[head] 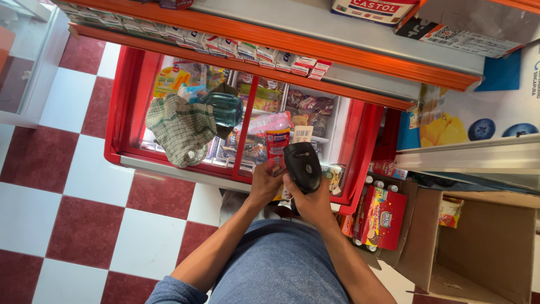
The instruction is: The person uses a handheld barcode scanner to scan various packaged items in a box and on shelves, including toothpaste and other small retail goods.
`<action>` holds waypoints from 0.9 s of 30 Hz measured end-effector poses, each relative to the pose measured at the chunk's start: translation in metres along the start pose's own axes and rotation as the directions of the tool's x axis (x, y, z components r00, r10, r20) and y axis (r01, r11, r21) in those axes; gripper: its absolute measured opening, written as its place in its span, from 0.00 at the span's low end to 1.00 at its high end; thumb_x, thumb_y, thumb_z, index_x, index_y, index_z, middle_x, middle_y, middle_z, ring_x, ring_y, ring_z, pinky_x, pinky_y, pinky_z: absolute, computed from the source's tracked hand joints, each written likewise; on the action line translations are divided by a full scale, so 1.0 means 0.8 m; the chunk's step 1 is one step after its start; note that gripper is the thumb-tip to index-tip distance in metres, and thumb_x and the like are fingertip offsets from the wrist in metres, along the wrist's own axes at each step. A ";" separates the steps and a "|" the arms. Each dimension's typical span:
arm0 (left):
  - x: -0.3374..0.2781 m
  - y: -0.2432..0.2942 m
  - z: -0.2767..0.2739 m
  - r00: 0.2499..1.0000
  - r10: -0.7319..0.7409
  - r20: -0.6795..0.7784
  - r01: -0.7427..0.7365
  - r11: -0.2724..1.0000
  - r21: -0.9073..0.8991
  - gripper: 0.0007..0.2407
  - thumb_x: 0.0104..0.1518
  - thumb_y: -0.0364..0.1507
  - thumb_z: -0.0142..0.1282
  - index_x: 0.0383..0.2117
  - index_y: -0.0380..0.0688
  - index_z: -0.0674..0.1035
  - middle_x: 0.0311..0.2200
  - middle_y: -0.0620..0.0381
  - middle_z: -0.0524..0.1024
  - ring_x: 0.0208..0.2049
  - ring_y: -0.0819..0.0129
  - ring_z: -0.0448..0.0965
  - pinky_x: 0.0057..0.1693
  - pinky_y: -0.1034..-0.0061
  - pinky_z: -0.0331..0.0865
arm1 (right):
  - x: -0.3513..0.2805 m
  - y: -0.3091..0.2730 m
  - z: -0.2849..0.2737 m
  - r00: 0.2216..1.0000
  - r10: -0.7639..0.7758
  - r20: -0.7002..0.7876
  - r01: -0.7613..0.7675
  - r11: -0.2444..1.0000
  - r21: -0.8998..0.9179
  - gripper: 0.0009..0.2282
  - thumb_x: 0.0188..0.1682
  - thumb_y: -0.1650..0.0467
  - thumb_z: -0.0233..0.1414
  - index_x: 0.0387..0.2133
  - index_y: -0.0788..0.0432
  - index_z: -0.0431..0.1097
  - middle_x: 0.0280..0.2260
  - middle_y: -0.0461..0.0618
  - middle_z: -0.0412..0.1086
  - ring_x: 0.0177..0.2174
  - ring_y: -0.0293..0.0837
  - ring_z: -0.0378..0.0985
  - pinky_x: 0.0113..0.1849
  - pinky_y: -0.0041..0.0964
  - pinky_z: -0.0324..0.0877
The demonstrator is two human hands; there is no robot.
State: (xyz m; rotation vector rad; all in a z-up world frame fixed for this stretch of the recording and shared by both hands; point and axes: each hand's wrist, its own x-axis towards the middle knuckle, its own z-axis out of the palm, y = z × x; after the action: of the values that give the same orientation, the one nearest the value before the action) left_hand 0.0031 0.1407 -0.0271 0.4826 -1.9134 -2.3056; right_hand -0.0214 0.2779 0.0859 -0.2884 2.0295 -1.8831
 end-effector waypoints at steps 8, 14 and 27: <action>-0.006 0.014 0.003 0.984 -0.103 0.142 0.134 0.965 -0.225 0.03 0.60 0.23 0.57 0.34 0.35 0.79 0.22 0.57 0.79 0.15 0.78 0.74 0.20 0.79 0.65 | 0.000 -0.006 0.011 0.993 0.063 0.099 -0.064 0.998 0.007 0.10 0.50 0.66 0.59 0.35 0.63 0.75 0.22 0.46 0.74 0.22 0.35 0.77 0.26 0.31 0.74; -0.008 0.014 0.005 0.983 -0.073 0.169 0.117 0.958 -0.263 0.03 0.63 0.23 0.55 0.35 0.34 0.78 0.21 0.58 0.77 0.15 0.79 0.73 0.21 0.81 0.64 | 0.000 -0.010 0.010 0.992 0.083 0.098 -0.083 0.997 -0.003 0.11 0.50 0.65 0.59 0.36 0.63 0.75 0.22 0.45 0.74 0.22 0.35 0.76 0.26 0.31 0.74; 0.001 0.008 0.000 0.974 0.224 0.044 -0.221 0.974 -0.058 0.09 0.61 0.23 0.62 0.45 0.33 0.80 0.39 0.53 0.82 0.39 0.75 0.80 0.44 0.79 0.76 | 0.008 0.013 0.003 0.995 0.093 -0.031 -0.089 0.990 0.111 0.09 0.50 0.69 0.60 0.37 0.64 0.74 0.22 0.45 0.72 0.21 0.35 0.74 0.26 0.30 0.71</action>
State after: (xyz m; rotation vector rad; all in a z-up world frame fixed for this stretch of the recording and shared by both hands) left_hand 0.0016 0.1391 -0.0207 0.1938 -1.8176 -2.2365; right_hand -0.0253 0.2742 0.0747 -0.1322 1.9196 -1.9479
